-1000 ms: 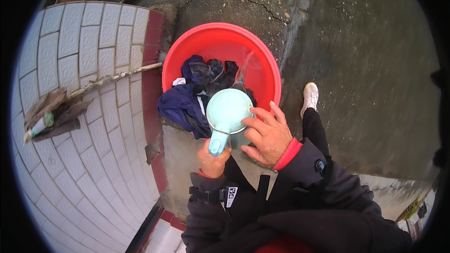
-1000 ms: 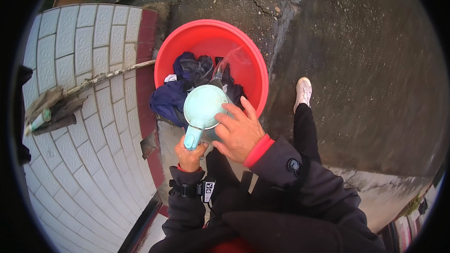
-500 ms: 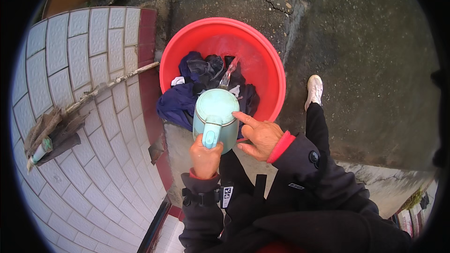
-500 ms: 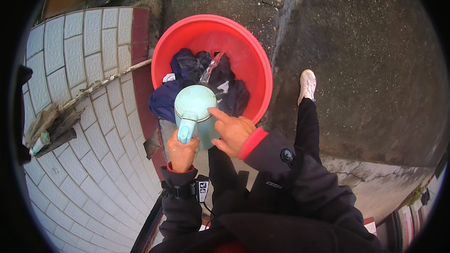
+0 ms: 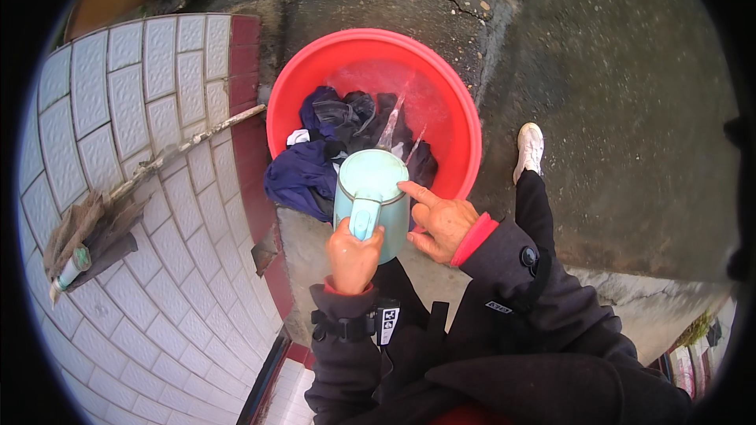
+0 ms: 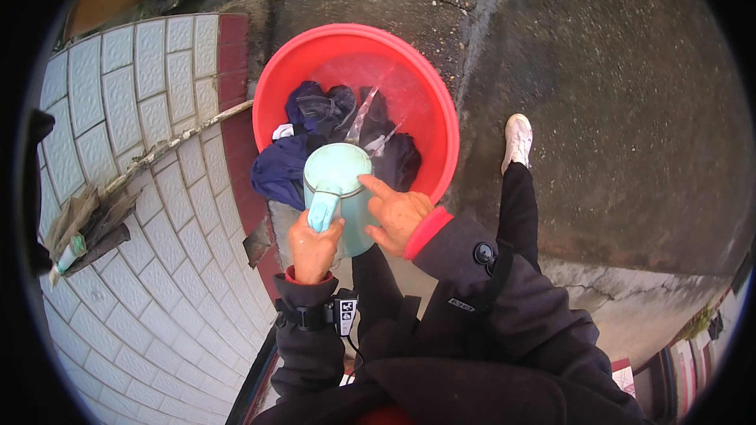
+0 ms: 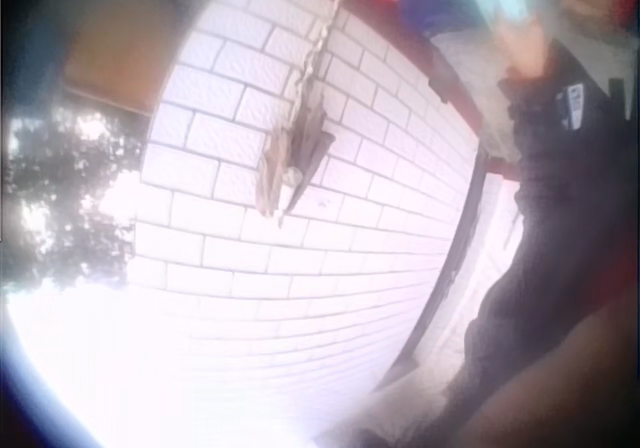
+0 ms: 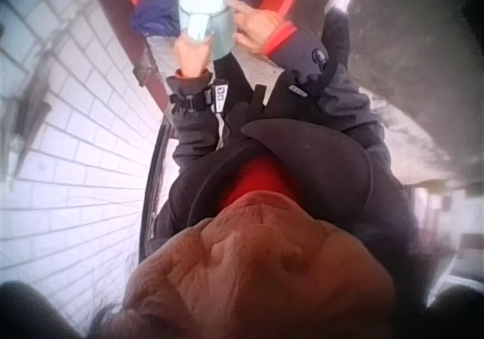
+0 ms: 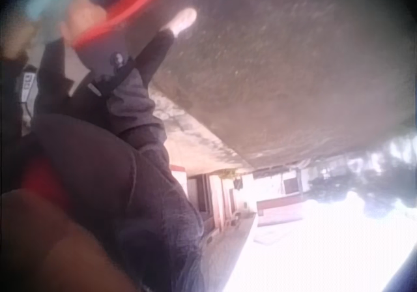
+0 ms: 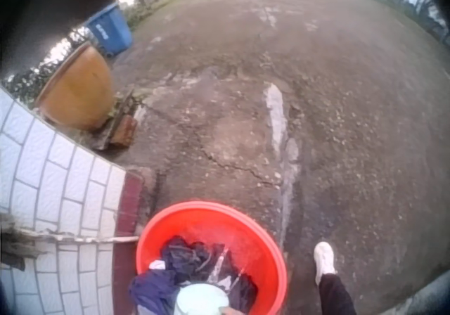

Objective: The person washes a white bowl and spoon in the kitchen sink using a sponge, then places the bowl in a cabinet. They pick up a light blue kettle, walk outside, and pour hot water into a red basin containing clothes. The person briefly agitates the clothes in the water before returning inside with the kettle.

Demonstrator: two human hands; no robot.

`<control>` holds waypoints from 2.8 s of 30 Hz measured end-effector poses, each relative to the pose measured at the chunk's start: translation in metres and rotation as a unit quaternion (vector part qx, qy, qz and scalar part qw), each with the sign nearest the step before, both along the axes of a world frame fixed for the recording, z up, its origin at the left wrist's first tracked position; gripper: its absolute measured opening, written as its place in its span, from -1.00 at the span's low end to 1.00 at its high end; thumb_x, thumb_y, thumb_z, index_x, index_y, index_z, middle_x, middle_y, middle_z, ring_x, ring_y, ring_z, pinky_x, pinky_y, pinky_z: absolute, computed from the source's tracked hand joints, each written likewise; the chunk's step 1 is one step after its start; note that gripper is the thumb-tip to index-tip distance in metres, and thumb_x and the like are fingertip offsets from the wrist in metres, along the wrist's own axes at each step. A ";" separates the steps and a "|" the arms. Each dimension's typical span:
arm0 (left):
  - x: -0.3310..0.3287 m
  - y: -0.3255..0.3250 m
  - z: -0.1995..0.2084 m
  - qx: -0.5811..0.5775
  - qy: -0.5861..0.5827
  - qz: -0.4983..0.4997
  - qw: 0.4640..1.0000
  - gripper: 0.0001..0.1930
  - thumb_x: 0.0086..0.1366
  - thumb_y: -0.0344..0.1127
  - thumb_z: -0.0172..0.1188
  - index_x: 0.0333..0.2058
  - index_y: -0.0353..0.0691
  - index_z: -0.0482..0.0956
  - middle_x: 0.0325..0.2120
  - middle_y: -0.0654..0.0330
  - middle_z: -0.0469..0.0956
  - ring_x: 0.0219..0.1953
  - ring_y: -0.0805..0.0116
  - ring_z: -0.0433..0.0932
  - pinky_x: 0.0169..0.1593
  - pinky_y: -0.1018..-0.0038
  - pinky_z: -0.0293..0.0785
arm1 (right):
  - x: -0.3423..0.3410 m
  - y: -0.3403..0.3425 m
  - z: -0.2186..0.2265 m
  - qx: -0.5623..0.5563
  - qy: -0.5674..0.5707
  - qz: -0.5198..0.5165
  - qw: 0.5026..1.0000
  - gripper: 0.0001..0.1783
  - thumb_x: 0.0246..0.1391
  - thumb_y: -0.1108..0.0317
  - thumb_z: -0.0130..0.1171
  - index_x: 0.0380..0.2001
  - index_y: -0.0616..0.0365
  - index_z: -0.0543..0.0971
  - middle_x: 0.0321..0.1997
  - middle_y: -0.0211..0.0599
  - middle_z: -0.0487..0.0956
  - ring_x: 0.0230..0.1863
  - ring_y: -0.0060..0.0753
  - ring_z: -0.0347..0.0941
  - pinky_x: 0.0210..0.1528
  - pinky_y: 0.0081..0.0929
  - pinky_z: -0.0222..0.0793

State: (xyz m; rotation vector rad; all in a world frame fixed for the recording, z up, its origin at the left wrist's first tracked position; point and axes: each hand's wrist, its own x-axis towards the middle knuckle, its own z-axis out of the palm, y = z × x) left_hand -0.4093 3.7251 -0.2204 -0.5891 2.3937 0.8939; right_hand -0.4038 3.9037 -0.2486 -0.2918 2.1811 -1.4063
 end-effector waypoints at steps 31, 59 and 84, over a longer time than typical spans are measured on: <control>-0.028 0.051 -0.022 -0.140 -0.059 -0.199 0.968 -0.62 -0.14 -0.20 0.26 -0.53 -0.47 0.41 -0.61 -0.18 0.45 -0.48 -0.13 0.46 -0.40 0.20 0.36 | 0.012 0.023 -0.039 0.035 -0.048 -0.011 0.998 -0.71 -0.29 0.28 0.18 -0.66 0.32 0.39 0.09 -0.05 0.21 -0.41 -0.05 0.42 -0.40 -0.25 0.33; -0.036 0.075 -0.015 -0.214 -0.062 -0.309 0.925 -0.60 -0.16 -0.21 0.27 -0.55 -0.51 0.41 -0.63 -0.24 0.43 -0.49 -0.14 0.46 -0.40 0.20 0.36 | 0.025 0.024 -0.048 0.000 -0.055 -0.065 0.996 -0.72 -0.33 0.28 0.18 -0.69 0.28 0.38 0.07 -0.03 0.23 -0.43 0.01 0.41 -0.38 -0.21 0.33; -0.044 0.093 -0.007 -0.266 -0.024 -0.364 0.892 -0.71 -0.21 -0.28 0.29 -0.61 -0.37 0.41 -0.65 -0.12 0.46 -0.53 -0.07 0.48 -0.47 0.20 0.37 | 0.027 0.027 -0.046 -0.063 -0.070 -0.108 0.990 -0.71 -0.36 0.27 0.19 -0.72 0.24 0.34 0.08 0.13 0.20 -0.40 0.06 0.40 -0.39 -0.24 0.31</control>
